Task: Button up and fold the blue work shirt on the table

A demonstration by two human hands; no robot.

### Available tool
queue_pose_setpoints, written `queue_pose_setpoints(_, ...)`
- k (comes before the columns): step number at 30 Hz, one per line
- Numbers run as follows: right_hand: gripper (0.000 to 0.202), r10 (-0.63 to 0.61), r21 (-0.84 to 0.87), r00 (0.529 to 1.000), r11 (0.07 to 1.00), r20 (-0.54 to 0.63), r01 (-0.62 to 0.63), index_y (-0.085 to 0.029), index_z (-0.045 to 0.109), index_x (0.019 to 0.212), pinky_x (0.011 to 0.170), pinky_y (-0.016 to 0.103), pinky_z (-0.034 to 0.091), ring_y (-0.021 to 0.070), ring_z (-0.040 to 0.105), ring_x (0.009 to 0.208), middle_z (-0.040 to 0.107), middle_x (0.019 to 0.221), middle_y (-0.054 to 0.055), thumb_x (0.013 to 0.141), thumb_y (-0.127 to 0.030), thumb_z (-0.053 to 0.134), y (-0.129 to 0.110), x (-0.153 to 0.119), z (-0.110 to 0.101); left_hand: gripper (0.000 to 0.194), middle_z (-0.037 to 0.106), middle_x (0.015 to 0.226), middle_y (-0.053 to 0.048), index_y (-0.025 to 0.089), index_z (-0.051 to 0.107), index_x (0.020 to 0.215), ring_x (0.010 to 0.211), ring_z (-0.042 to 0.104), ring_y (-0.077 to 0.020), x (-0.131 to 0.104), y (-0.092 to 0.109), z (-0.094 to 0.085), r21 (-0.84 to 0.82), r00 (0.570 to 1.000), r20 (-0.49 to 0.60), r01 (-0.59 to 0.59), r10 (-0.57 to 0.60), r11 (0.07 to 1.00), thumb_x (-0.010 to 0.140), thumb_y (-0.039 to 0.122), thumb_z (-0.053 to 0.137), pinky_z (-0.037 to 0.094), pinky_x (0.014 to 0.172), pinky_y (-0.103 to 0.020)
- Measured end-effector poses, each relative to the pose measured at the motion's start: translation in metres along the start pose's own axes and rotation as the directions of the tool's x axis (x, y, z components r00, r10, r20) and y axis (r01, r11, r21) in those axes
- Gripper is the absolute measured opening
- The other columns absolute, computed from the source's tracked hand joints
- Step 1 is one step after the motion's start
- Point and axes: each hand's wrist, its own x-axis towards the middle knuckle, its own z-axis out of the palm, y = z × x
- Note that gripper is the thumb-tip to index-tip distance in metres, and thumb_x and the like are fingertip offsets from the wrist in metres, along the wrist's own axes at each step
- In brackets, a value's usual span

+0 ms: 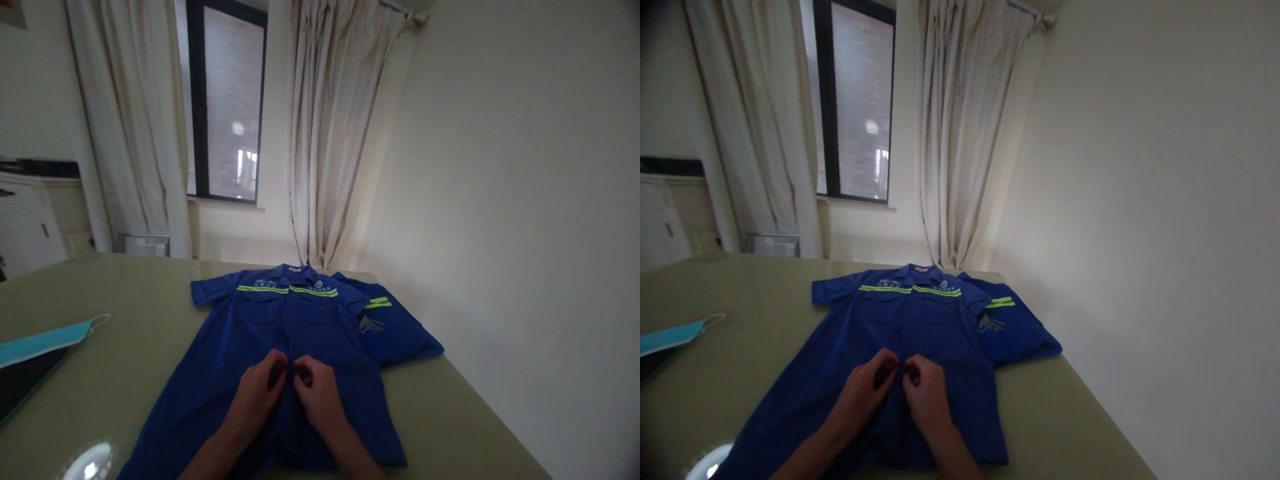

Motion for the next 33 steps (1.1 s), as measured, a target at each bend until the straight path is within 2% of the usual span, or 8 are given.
queue_pose_setpoints(4,0.03,-0.106,-0.14,0.994,0.985,-0.027,0.101,-0.021,0.075,0.09,0.076,0.024,0.045,0.0161,0.065,0.082,0.07,0.092,0.003,0.077,-0.003,0.055,-0.004,-0.002,0.0,0.012,0.074,0.091,0.001,0.028,0.054,0.098,0.084,0.072,-0.0171,-0.002,-0.002,0.001,0.025,1.0,0.01,0.005,-0.005,1.0,0.097,0.026,0.042,0.049,0.076,-0.026)
queue_pose_setpoints(9,0.024,-0.044,-0.023,0.998,0.999,-0.05,0.043,-0.019,0.075,0.083,0.069,0.023,0.045,0.0156,0.064,0.073,0.069,0.08,0.001,0.076,-0.004,0.058,-0.001,0.0,-0.001,0.02,0.074,0.089,-0.001,0.028,0.055,0.096,0.082,0.072,-0.0188,-0.003,0.002,0.0,0.073,0.998,0.034,-0.05,0.048,0.996,0.1,0.028,0.036,0.047,0.073,-0.027)
queue_pose_setpoints(13,0.014,-0.074,-0.113,0.992,0.992,-0.106,0.062,-0.019,0.072,0.077,0.066,0.023,0.043,0.015,0.063,0.071,0.067,0.076,0.0,0.081,-0.01,0.062,-0.002,-0.001,0.0,0.026,0.077,0.09,-0.003,0.026,0.061,0.109,0.082,0.073,-0.0212,-0.003,0.017,-0.006,0.008,0.998,-0.02,0.065,-0.064,0.998,0.1,0.04,0.041,0.048,0.075,-0.029)
queue_pose_setpoints(15,0.015,-0.097,-0.212,0.99,0.974,-0.101,0.074,-0.02,0.07,0.075,0.067,0.023,0.042,0.0144,0.063,0.072,0.067,0.079,0.0,0.085,-0.012,0.062,-0.004,-0.002,0.0,0.028,0.077,0.087,-0.003,0.024,0.066,0.099,0.081,0.072,-0.0216,-0.002,0.021,-0.009,0.021,0.993,-0.026,0.119,-0.119,0.993,0.096,0.046,0.049,0.047,0.073,-0.029)
queue_pose_setpoints(18,0.016,-0.131,-0.316,0.989,0.943,-0.063,0.104,-0.021,0.069,0.077,0.07,0.022,0.041,0.0136,0.063,0.075,0.067,0.084,0.0,0.088,-0.013,0.061,-0.006,-0.005,0.0,0.029,0.076,0.084,-0.004,0.022,0.07,0.084,0.079,0.07,-0.0212,0.001,0.018,-0.009,0.016,0.99,-0.024,0.136,-0.136,0.991,0.091,0.044,0.051,0.045,0.071,-0.028)
queue_pose_setpoints(26,0.015,-0.171,-0.288,0.985,0.945,-0.032,0.155,-0.023,0.071,0.087,0.073,0.022,0.044,0.0145,0.065,0.079,0.068,0.09,0.001,0.09,-0.014,0.059,-0.005,-0.006,-0.001,0.031,0.069,0.073,-0.001,0.018,0.071,0.079,0.072,0.062,-0.0193,0.008,-0.006,-0.007,-0.212,0.987,0.015,0.158,-0.158,0.965,0.084,0.044,0.056,0.041,0.066,-0.028)
queue_pose_setpoints(30,0.015,-0.227,-0.294,0.974,0.932,-0.025,0.21,-0.022,0.071,0.087,0.077,0.022,0.043,0.0147,0.065,0.085,0.068,0.091,0.001,0.09,-0.013,0.059,-0.006,-0.004,-0.001,0.037,0.059,0.061,0.003,0.016,0.067,0.076,0.058,0.052,-0.0143,0.016,-0.018,-0.003,-0.437,0.949,0.109,0.314,-0.297,0.843,0.07,0.052,0.066,0.036,0.057,-0.026)
queue_pose_setpoints(33,0.013,-0.262,-0.298,0.965,0.922,-0.011,0.247,-0.023,0.071,0.088,0.078,0.022,0.042,0.0147,0.064,0.086,0.069,0.091,0.001,0.09,-0.016,0.059,-0.009,-0.001,-0.001,0.04,0.049,0.053,0.007,0.017,0.063,0.071,0.049,0.043,-0.0112,0.02,-0.022,-0.001,-0.464,0.925,0.146,0.378,-0.352,0.801,0.065,0.057,0.067,0.031,0.052,-0.025)
